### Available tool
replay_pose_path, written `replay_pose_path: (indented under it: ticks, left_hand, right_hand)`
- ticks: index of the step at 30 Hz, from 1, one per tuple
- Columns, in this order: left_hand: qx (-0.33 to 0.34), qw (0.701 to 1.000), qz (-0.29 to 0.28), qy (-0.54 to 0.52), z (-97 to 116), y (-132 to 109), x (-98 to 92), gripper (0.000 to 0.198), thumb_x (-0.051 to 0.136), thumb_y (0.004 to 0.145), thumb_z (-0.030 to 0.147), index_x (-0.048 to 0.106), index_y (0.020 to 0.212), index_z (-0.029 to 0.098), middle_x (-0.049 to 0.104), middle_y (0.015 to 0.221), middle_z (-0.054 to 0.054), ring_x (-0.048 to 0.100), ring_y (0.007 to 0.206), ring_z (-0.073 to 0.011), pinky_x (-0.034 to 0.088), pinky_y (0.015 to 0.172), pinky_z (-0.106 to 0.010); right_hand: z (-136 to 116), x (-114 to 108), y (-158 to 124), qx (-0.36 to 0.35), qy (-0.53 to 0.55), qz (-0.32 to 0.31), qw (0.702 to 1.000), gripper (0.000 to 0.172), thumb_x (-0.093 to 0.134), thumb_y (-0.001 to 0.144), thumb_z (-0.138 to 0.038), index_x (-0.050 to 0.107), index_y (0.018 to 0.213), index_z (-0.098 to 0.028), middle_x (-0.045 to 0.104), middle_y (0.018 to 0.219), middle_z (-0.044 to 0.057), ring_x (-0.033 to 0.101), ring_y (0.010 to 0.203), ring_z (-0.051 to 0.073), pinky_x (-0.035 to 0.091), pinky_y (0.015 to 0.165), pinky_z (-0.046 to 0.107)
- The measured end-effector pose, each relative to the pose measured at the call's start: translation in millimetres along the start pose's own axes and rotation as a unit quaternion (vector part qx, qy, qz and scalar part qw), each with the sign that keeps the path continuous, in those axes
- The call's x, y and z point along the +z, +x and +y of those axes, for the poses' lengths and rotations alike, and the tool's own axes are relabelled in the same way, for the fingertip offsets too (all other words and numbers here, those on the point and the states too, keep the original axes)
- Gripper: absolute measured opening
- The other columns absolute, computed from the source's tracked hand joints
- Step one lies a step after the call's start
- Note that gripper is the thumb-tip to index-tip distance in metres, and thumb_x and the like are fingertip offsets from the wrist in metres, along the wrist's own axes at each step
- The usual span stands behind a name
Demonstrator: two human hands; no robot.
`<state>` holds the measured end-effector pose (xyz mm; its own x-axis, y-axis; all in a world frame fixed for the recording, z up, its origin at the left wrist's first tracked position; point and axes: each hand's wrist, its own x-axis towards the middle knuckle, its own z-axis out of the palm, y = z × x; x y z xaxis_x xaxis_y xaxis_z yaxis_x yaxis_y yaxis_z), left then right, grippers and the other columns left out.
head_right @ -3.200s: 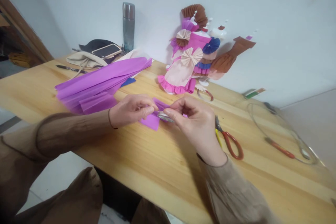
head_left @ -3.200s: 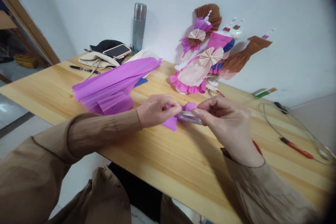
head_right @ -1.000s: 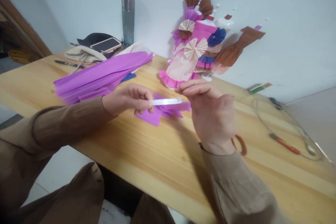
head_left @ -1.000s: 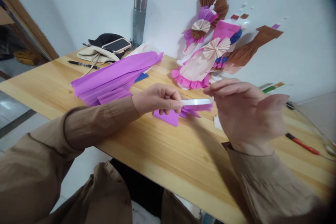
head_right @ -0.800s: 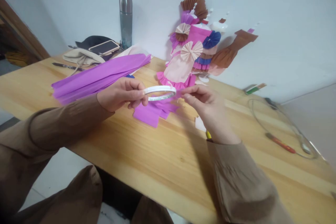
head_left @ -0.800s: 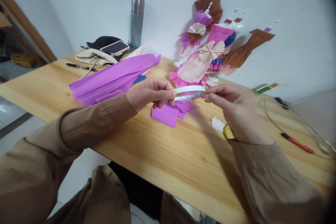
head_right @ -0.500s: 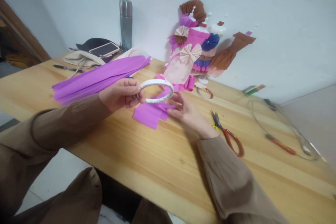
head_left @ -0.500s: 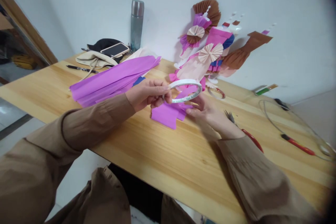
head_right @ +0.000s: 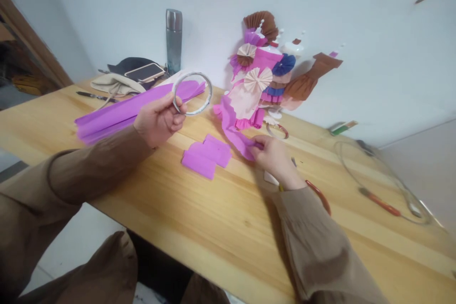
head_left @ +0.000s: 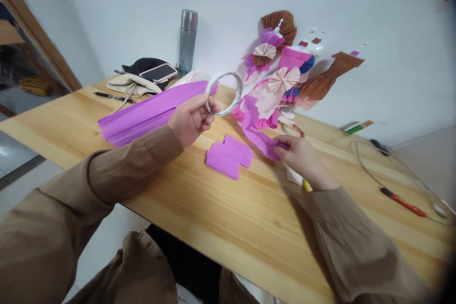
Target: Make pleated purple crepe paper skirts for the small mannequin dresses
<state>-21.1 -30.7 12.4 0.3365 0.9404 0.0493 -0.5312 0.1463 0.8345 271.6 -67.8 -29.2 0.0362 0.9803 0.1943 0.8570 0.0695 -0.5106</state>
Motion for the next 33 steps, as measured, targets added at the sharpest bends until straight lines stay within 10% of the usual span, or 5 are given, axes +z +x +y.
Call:
replay_pose_path:
  ticks: [8, 17, 23, 27, 33]
  left_hand:
    - [0.14, 0.987, 0.047, 0.057, 6, 2, -3.1, 0.031, 0.065, 0.088, 0.039, 0.055, 0.071, 0.016, 0.063, 0.07, 0.001, 0.05, 0.047, -0.0033, 0.035, 0.041, -0.016]
    - [0.21, 0.973, 0.009, 0.101, 3, 2, -7.6, 0.03, 0.07, 0.084, 0.038, 0.057, 0.069, 0.016, 0.064, 0.063, 0.002, 0.05, 0.046, -0.0035, 0.037, 0.042, -0.015]
    - [0.214, 0.968, 0.007, 0.132, 1, -3, -4.8, 0.029, 0.07, 0.084, 0.038, 0.061, 0.069, 0.016, 0.064, 0.062, 0.001, 0.047, 0.045, -0.0035, 0.035, 0.042, -0.016]
    - [0.222, 0.963, -0.007, 0.151, 0, -8, -0.5, 0.027, 0.072, 0.083, 0.036, 0.061, 0.069, 0.016, 0.066, 0.066, 0.0, 0.047, 0.047, -0.0043, 0.035, 0.043, -0.019]
    - [0.21, 0.955, 0.012, 0.208, -1, -18, 6.3, 0.023, 0.073, 0.083, 0.029, 0.061, 0.067, 0.017, 0.064, 0.067, 0.0, 0.051, 0.055, -0.0073, 0.039, 0.053, -0.023]
  right_hand:
    - [-28, 10, 13, -0.015, 0.073, 0.05, 0.996, 0.024, 0.058, 0.067, -0.02, 0.074, 0.085, -0.018, 0.073, 0.081, 0.008, 0.066, 0.073, 0.024, 0.051, 0.069, 0.038]
    - [-95, 49, 47, -0.119, 0.178, -0.078, 0.974, 0.059, 0.064, 0.08, -0.032, 0.054, 0.137, -0.023, 0.065, 0.131, 0.011, 0.066, 0.106, 0.025, 0.055, 0.086, 0.038]
    - [-66, 27, 21, -0.077, -0.022, -0.102, 0.992, 0.022, 0.057, 0.084, -0.032, 0.071, 0.08, -0.016, 0.068, 0.063, 0.004, 0.058, 0.056, 0.017, 0.044, 0.055, 0.029]
    - [-43, 28, -9, -0.101, -0.028, -0.143, 0.984, 0.022, 0.059, 0.083, -0.029, 0.074, 0.096, -0.019, 0.075, 0.093, 0.007, 0.065, 0.072, 0.018, 0.049, 0.066, 0.03]
    - [-35, 36, -27, -0.121, -0.051, -0.011, 0.991, 0.023, 0.057, 0.085, -0.025, 0.073, 0.1, -0.018, 0.07, 0.093, 0.011, 0.064, 0.075, 0.02, 0.053, 0.073, 0.037]
